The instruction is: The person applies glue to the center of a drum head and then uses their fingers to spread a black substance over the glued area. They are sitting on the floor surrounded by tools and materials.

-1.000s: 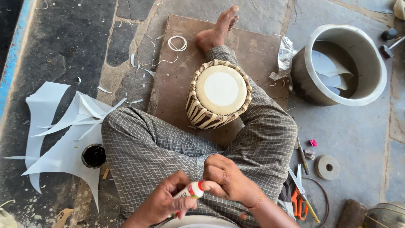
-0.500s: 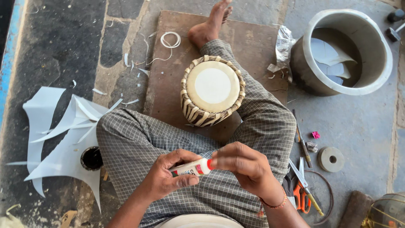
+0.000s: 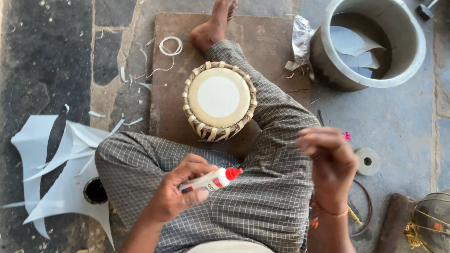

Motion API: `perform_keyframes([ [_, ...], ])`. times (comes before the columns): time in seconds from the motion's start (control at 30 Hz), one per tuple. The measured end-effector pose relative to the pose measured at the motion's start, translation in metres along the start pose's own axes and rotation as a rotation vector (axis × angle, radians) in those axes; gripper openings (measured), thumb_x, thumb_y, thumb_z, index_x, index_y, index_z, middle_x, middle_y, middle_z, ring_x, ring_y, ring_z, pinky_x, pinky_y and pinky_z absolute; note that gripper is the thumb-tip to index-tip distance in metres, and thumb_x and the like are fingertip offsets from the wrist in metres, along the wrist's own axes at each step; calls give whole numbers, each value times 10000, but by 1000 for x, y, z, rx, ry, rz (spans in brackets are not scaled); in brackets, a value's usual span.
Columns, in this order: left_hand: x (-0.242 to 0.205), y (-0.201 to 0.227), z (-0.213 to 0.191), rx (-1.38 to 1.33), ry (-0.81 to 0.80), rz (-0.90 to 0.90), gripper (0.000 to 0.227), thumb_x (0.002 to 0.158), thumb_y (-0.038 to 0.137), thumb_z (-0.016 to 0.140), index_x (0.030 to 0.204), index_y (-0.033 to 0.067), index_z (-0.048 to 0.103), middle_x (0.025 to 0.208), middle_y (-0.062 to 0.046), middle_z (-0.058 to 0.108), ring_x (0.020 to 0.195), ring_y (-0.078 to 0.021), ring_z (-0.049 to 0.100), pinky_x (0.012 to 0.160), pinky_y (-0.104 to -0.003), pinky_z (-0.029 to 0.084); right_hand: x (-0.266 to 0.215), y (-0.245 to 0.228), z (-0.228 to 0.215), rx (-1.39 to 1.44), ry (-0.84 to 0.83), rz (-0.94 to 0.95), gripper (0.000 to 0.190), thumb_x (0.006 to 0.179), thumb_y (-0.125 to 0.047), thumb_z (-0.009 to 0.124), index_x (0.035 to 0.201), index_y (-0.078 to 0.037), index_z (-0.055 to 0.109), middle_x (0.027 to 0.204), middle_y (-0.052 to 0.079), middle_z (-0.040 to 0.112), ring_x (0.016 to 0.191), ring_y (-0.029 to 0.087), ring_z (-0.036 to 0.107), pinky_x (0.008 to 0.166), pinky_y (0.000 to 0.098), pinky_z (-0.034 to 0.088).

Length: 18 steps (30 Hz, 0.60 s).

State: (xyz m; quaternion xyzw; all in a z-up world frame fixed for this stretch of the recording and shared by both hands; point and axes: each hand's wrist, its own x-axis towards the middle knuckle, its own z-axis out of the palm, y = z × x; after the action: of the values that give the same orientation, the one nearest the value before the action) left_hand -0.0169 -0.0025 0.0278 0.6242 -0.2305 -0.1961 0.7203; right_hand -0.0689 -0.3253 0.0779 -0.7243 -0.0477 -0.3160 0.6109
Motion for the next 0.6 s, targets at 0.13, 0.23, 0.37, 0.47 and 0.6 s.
perform_keyframes([
  [0.13, 16, 11, -9, -82, 70, 80, 457, 859, 318, 851, 1209, 49, 732, 1111, -59, 656, 988, -122, 638, 876, -291, 532, 3, 59, -45, 29, 246, 137, 169, 1043, 127, 612, 1119, -10, 676, 1029, 57, 683, 930, 102, 648, 884, 244, 552],
  [0.23, 35, 19, -14, -147, 195, 120, 462, 820, 224, 885, 1189, 40, 677, 1102, -84, 690, 1002, -152, 651, 890, -310, 545, -5, 118, -73, -116, 357, 281, 165, 1016, 60, 672, 1148, -38, 677, 1005, 37, 674, 898, 83, 618, 834, 242, 523],
  [0.37, 58, 26, -15, -298, 329, 181, 503, 765, 123, 914, 1170, 68, 621, 1108, -98, 722, 1043, -192, 687, 939, -357, 587, -46, 189, -94, -753, 309, 391, 146, 949, -12, 743, 1084, -45, 699, 941, 73, 716, 825, 130, 652, 786, 283, 537],
  [0.47, 76, 33, -20, -265, 384, 276, 469, 791, 124, 907, 1173, 51, 644, 1149, -89, 710, 1101, -202, 688, 1004, -373, 592, -74, 230, -101, -844, 196, 292, 199, 896, -27, 749, 1084, -34, 682, 991, 117, 700, 876, 185, 658, 804, 308, 523],
  [0.6, 105, 44, -25, -19, 501, 334, 421, 852, 156, 885, 1177, 23, 653, 1162, -77, 685, 1099, -176, 671, 1022, -339, 569, -93, 263, -103, -736, 137, 356, 201, 935, 0, 645, 1134, -8, 667, 1025, 128, 677, 883, 221, 661, 777, 320, 517],
])
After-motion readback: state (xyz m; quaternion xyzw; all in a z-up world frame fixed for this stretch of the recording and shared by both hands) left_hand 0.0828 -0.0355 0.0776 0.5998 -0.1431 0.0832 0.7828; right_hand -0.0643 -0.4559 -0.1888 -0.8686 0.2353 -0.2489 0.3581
